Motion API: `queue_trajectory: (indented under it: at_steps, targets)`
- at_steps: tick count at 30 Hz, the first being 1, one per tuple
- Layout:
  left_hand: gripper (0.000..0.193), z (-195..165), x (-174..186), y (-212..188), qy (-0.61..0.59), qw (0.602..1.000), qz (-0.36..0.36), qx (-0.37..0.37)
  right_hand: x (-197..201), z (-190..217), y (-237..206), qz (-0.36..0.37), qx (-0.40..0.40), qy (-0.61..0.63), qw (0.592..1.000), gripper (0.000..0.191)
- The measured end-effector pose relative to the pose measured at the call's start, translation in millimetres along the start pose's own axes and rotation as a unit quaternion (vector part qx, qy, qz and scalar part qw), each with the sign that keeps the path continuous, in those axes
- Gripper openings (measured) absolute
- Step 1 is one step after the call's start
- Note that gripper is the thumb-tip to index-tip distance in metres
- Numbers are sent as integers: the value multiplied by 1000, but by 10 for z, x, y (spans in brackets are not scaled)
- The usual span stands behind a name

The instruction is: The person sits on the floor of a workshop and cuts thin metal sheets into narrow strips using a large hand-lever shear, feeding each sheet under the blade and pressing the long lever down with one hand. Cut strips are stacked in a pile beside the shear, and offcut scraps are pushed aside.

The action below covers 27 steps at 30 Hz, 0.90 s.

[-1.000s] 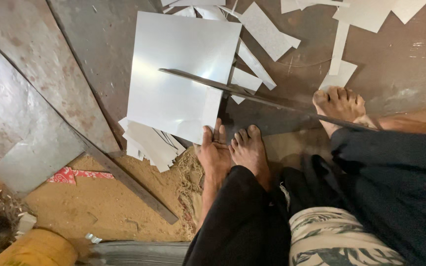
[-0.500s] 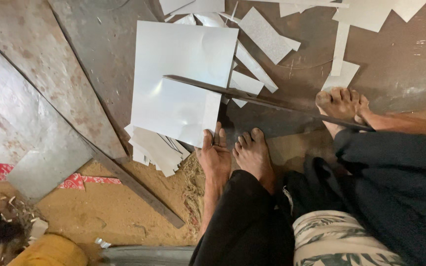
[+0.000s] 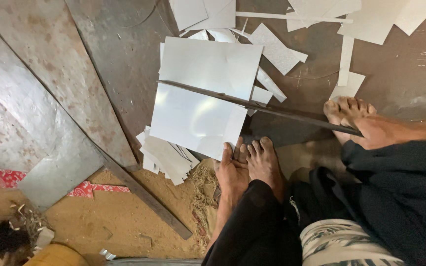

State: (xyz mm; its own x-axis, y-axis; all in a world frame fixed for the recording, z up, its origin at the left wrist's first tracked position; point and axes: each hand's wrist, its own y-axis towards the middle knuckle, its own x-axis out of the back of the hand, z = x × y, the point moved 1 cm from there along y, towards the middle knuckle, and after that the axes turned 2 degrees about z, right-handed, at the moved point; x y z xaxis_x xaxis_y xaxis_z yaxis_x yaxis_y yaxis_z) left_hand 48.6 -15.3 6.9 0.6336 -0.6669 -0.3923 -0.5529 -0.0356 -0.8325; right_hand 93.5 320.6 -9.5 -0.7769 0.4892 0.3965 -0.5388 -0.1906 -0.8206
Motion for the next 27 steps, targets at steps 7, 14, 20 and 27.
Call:
queue_trajectory:
  at_steps: [7, 14, 20, 27]
  targets:
    - [33, -234, 216, 28, 73, 996, 7, -43, 179, -159, -198, 83, -24, 38, 996, 83]
    - [20, -646, 174, -333, 307, 905, 270, -120, 802, 165, -662, 56, 72, 189, 978, 89]
    - [44, -876, -661, -908, 408, 797, 442, -48, 1113, 1266, -1210, -139, 188, 343, 910, 82]
    - [63, -1404, -685, -1248, 610, 697, 299, -227, 1568, 1685, -2592, -361, 323, 260, 835, 12]
